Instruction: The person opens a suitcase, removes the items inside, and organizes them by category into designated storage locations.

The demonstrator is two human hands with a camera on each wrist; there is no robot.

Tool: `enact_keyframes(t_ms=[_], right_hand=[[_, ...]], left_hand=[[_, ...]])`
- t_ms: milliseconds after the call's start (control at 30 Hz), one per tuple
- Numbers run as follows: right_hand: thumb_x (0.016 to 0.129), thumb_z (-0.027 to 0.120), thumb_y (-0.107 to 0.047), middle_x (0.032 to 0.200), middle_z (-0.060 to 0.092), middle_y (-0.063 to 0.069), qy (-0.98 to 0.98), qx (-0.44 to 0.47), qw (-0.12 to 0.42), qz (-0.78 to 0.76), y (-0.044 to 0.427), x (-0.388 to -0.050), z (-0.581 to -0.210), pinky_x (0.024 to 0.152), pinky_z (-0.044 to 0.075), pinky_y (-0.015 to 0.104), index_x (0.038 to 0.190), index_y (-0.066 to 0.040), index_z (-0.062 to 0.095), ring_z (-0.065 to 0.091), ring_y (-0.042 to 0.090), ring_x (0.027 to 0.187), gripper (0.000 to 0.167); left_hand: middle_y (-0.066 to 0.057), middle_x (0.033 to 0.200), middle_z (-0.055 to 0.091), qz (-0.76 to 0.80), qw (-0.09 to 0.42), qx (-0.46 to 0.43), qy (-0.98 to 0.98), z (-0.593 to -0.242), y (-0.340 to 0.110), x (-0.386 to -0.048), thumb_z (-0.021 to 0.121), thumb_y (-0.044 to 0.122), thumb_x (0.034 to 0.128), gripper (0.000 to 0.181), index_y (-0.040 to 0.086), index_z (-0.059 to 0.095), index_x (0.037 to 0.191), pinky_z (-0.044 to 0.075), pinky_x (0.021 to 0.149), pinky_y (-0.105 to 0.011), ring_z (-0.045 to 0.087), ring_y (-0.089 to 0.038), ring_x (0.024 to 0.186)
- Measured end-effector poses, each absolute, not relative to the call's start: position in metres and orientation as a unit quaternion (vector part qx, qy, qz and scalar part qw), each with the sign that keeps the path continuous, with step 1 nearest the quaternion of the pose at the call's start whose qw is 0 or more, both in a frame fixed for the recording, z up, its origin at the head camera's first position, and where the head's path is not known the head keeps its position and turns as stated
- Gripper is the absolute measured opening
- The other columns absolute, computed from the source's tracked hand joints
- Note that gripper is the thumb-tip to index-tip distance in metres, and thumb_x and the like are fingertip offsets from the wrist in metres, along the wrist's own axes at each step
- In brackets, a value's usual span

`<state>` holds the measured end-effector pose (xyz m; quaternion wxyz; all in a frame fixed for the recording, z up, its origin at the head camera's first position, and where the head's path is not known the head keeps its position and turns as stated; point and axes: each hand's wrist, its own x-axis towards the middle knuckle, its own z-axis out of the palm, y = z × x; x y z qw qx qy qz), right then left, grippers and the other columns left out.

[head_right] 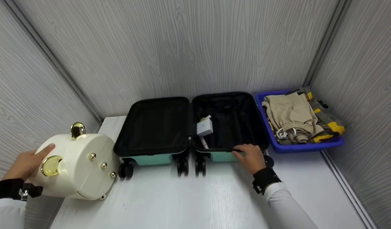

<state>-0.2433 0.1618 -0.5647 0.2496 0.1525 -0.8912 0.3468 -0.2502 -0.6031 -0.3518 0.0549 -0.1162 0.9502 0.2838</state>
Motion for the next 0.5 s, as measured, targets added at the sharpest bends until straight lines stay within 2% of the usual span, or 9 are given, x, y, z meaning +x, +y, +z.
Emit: enact_keyframes(t_ms=[133,233,500], right_hand=[[0.092,0.086,-0.008,0.106,0.083,0.015,-0.889,0.157,0.252,0.349,0.161,-0.244,-0.566,0.086,0.060,0.059,0.111,0.000,0.083,0.077,0.038,0.096,0.021],[0.092,0.086,-0.008,0.106,0.083,0.015,-0.888,0.157,0.253,0.351,0.161,-0.244,-0.567,0.085,0.060,0.059,0.111,-0.001,0.084,0.077,0.038,0.096,0.021],[0.091,0.087,-0.008,0.105,0.084,0.014,-0.884,0.151,0.259,0.358,0.162,-0.244,-0.567,0.085,0.060,0.059,0.110,-0.001,0.084,0.077,0.038,0.096,0.021]], left_hand=[[-0.024,0.117,0.072,0.280,0.104,-0.094,0.950,-0.344,-0.609,-0.237,0.042,0.073,0.1072,0.095,-0.013,0.058,0.141,0.055,0.076,-0.031,0.068,-0.027,0.100],[-0.015,0.108,0.072,0.276,0.126,-0.072,0.950,-0.342,-0.609,-0.228,0.041,0.068,0.1104,0.087,-0.014,0.056,0.139,0.058,0.074,-0.032,0.068,-0.019,0.089],[-0.008,0.100,0.071,0.290,0.149,-0.043,0.944,-0.344,-0.596,-0.203,0.040,0.057,0.1152,0.073,-0.012,0.055,0.132,0.060,0.074,-0.032,0.070,-0.017,0.085]])
